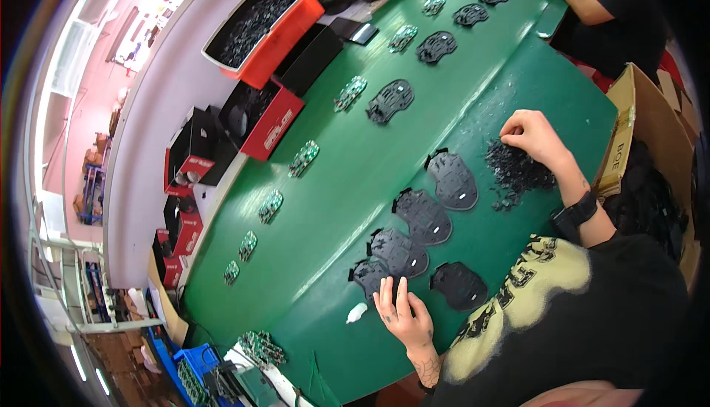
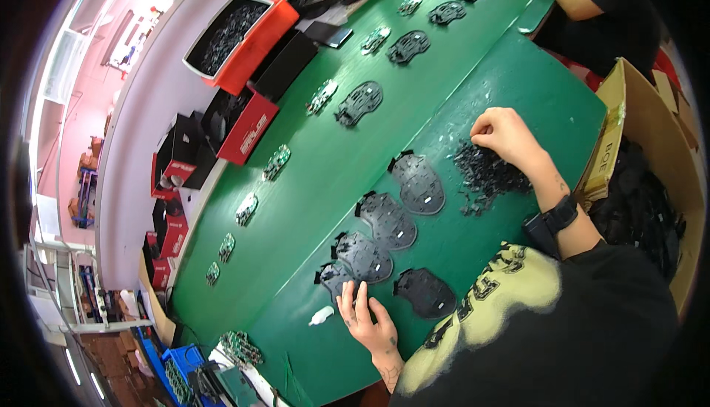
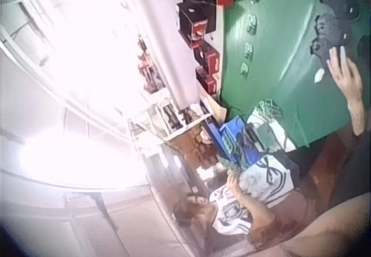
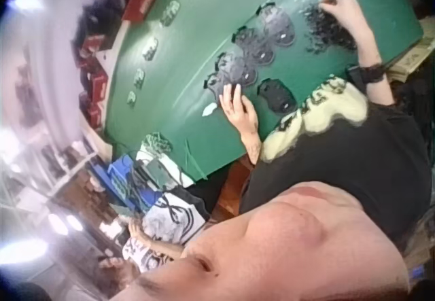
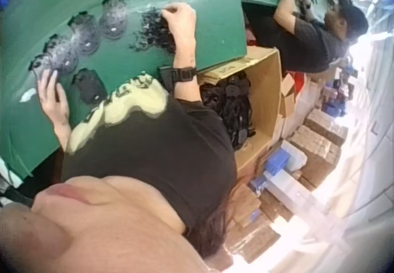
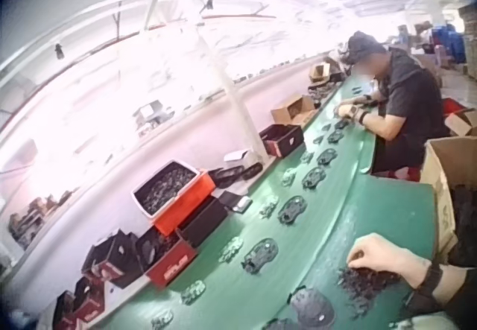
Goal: Assembling electronic components onto plastic mouse shells at a factory workbench.
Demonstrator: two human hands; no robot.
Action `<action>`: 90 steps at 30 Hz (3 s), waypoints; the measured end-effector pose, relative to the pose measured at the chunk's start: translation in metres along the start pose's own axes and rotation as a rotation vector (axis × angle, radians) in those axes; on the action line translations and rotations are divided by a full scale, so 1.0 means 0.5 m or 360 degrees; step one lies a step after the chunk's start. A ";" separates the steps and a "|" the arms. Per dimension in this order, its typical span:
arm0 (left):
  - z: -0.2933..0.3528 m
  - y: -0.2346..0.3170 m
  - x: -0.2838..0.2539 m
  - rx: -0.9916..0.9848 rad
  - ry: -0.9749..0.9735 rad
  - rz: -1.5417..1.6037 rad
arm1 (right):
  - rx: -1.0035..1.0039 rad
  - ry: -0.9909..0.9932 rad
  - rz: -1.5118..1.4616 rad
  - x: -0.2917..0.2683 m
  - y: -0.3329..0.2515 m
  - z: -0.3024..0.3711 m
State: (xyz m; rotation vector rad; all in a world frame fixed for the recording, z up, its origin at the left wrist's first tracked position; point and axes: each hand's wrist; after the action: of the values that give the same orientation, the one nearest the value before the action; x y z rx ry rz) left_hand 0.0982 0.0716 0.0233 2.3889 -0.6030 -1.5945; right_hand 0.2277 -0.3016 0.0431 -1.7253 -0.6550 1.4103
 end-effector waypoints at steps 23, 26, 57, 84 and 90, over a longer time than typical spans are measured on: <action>0.061 -0.028 -0.025 -0.0149 0.0017 -0.0138 | -0.0227 -0.0203 0.0015 0.040 -0.006 -0.007; 0.058 -0.019 -0.025 -0.0163 0.0042 -0.0131 | -0.0336 -0.0152 0.0016 0.015 -0.012 -0.004; 0.056 -0.035 -0.011 -0.0238 0.0229 -0.0048 | -0.0879 -0.1384 -0.0585 0.381 -0.242 0.183; 0.058 -0.033 -0.015 -0.0239 0.0199 -0.0058 | -0.1139 -0.1337 0.0322 0.429 -0.288 0.207; 0.054 -0.018 -0.013 -0.0135 0.0160 -0.0230 | -0.1122 -0.1358 0.0220 0.437 -0.267 0.210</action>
State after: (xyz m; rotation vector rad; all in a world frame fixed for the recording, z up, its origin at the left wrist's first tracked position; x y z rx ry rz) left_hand 0.0732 0.0839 0.0144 2.4807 -0.3443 -1.5101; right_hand 0.1921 -0.0276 0.0266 -1.6121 -1.6743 2.2055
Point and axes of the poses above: each hand's wrist, its own z-axis away from the middle knuckle, its own x-axis out of the palm, y = z × x, and after that the axes turned 7 degrees about -z, right-handed
